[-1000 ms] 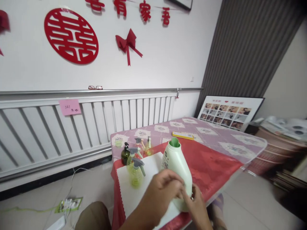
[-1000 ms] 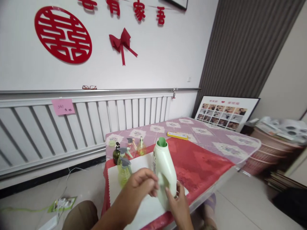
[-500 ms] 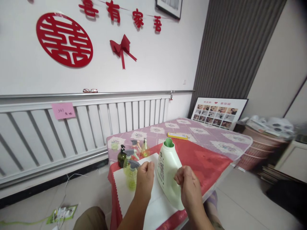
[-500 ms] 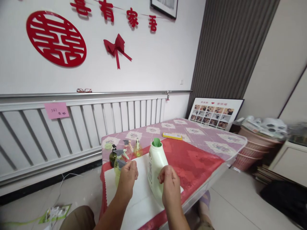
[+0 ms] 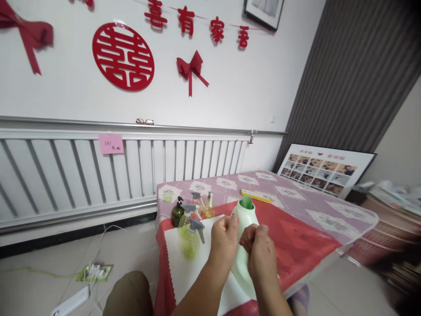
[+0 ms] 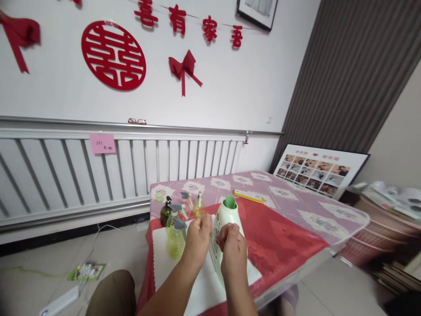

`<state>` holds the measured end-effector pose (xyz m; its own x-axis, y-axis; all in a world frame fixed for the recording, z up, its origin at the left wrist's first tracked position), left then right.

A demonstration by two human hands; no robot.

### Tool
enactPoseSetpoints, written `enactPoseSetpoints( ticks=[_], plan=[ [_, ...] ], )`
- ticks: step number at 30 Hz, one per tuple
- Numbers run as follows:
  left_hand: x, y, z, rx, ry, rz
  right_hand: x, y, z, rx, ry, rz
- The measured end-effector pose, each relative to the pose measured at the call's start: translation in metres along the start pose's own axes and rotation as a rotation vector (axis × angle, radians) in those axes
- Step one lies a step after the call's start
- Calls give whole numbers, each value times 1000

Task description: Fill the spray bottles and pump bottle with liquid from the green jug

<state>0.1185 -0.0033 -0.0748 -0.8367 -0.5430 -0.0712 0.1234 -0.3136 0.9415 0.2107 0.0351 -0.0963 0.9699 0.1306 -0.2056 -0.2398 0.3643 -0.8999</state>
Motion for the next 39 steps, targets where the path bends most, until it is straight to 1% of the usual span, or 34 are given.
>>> enactPoseSetpoints(
  ticks=[2, 4, 6, 7, 8, 10, 12, 13, 14, 15, 16, 18, 19, 22, 26, 29, 32, 35, 39],
  plan=[
    [3, 0, -6, -1, -21, -7, -1, 4, -7, -8, -23, -106],
    [10, -8, -15, -3, -37, -10, 0, 11, -15, -24, -44, -171],
    [24, -23, -25, -31, -16, -3, 4, 23, -23, -38, -60, -219],
    [34, -32, -30, -61, 29, 14, 7, 32, -27, -50, -64, -245],
    [46, -42, -35, -86, 96, 43, 10, 42, -31, -66, -67, -272],
    [70, -67, -43, -114, 175, 133, 15, 65, -38, -120, -72, -308],
    [94, -97, -46, -61, 264, 218, 16, 90, -43, -181, -81, -307],
    [104, -113, -46, -2, 311, 263, 15, 101, -45, -200, -83, -303],
    [113, -130, -45, 51, 353, 300, 14, 111, -47, -215, -85, -301],
    [119, -146, -43, 75, 386, 332, 11, 120, -48, -224, -86, -302],
    [123, -160, -40, 69, 390, 368, 9, 126, -49, -227, -87, -306],
    [124, -184, -33, 40, 369, 466, 3, 136, -50, -229, -92, -319],
    [123, -194, -30, 41, 358, 477, 0, 139, -50, -228, -95, -327],
    [114, -212, -23, 32, 329, 491, -5, 146, -48, -224, -104, -348],
    [105, -221, -18, 14, 296, 501, -11, 154, -38, -219, -129, -341],
    [104, -230, -16, 6, 295, 490, -21, 162, -27, -208, -156, -305],
    [105, -236, -17, 2, 309, 473, -34, 170, -16, -202, -190, -252],
    [106, -238, -20, -4, 308, 470, -51, 172, -10, -198, -247, -191],
    [105, -235, -23, -23, 269, 467, -67, 165, -12, -191, -328, -134]
  ],
)
Point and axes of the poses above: each hand's wrist, its own z-axis towards the middle knuckle, its own x-axis out of the back of the hand, y = z × x, the point moved 3 cm from there along z, towards the middle knuckle, and after that the axes turned 3 degrees about y, right-handed, at the moved point
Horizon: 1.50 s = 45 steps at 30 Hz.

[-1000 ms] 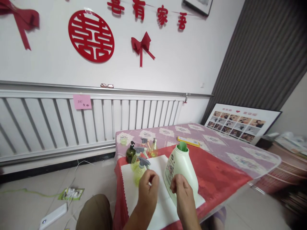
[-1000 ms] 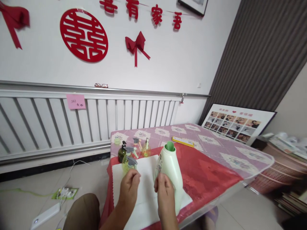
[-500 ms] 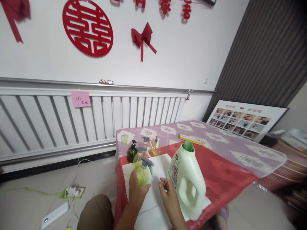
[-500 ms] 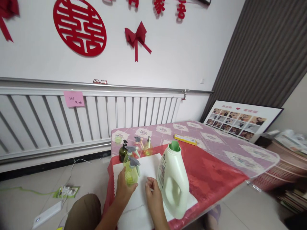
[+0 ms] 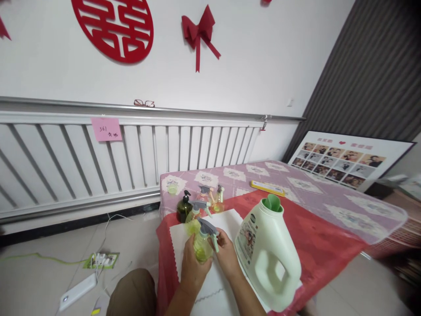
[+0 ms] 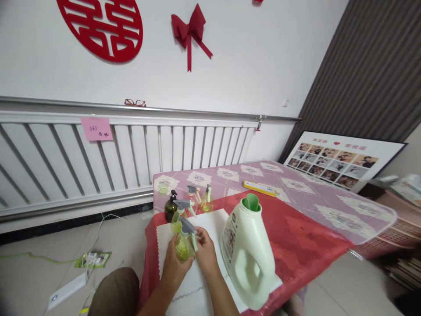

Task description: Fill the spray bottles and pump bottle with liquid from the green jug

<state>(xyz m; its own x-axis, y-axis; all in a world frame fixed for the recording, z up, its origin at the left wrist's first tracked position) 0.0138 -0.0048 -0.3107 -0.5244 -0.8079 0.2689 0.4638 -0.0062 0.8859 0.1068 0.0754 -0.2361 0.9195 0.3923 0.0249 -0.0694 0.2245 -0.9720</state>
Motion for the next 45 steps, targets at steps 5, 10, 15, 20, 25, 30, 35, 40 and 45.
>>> enactPoseSetpoints(
  ticks=[5, 10, 15, 20, 25, 30, 35, 40, 45],
  plan=[
    [-1, 9, -3, -101, -106, 23, -3, -11, -14, 48, -15, -5],
    [-2, 14, -5, -138, -181, 33, -5, -18, -24, 86, 61, -8],
    [-2, 15, -5, -147, -214, 39, -5, -28, -26, 110, 66, -62],
    [-3, 16, -5, -165, -241, 3, 0, -30, -25, 124, -5, -141],
    [-3, 18, -5, -149, -247, -1, 4, -27, -25, 133, 24, -129],
    [-2, 19, -4, -146, -263, -20, 5, -26, -27, 101, 45, -139],
    [0, 21, -4, -108, -271, -38, 7, -19, -29, 35, 77, -145],
    [1, 22, -4, -99, -296, -46, 6, -17, -31, 75, 123, -111],
    [0, 21, -4, -92, -289, -55, 6, -19, -30, 29, 128, -144]
  ],
)
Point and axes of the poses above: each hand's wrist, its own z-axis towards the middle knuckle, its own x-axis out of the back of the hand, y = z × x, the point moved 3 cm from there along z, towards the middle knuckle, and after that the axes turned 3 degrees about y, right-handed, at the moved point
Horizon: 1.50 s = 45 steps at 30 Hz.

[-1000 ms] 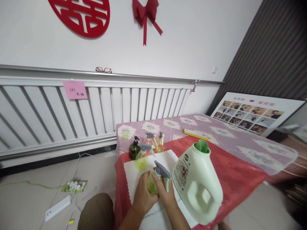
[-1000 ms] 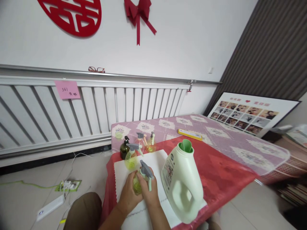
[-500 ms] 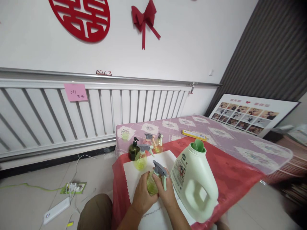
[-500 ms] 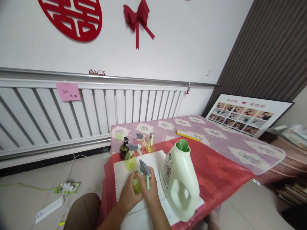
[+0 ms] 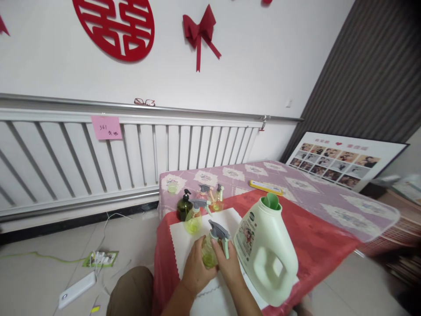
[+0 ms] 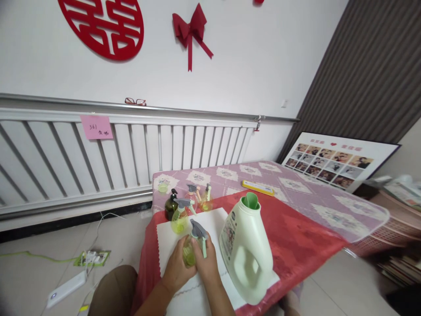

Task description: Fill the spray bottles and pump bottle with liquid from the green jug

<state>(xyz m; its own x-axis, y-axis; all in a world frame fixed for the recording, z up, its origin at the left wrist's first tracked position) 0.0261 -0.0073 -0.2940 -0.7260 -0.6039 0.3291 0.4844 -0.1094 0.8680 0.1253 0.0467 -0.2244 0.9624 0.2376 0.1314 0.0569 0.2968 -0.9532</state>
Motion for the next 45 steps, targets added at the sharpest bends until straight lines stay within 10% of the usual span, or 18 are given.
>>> enactPoseSetpoints(
  ticks=[23, 45],
  plan=[
    [-1, 0, 1, -9, -12, 11, 1, -7, 2, 73, -8, -55],
    [6, 10, -2, 130, -200, -140, 17, 10, 18, -146, -159, 136]
  ],
)
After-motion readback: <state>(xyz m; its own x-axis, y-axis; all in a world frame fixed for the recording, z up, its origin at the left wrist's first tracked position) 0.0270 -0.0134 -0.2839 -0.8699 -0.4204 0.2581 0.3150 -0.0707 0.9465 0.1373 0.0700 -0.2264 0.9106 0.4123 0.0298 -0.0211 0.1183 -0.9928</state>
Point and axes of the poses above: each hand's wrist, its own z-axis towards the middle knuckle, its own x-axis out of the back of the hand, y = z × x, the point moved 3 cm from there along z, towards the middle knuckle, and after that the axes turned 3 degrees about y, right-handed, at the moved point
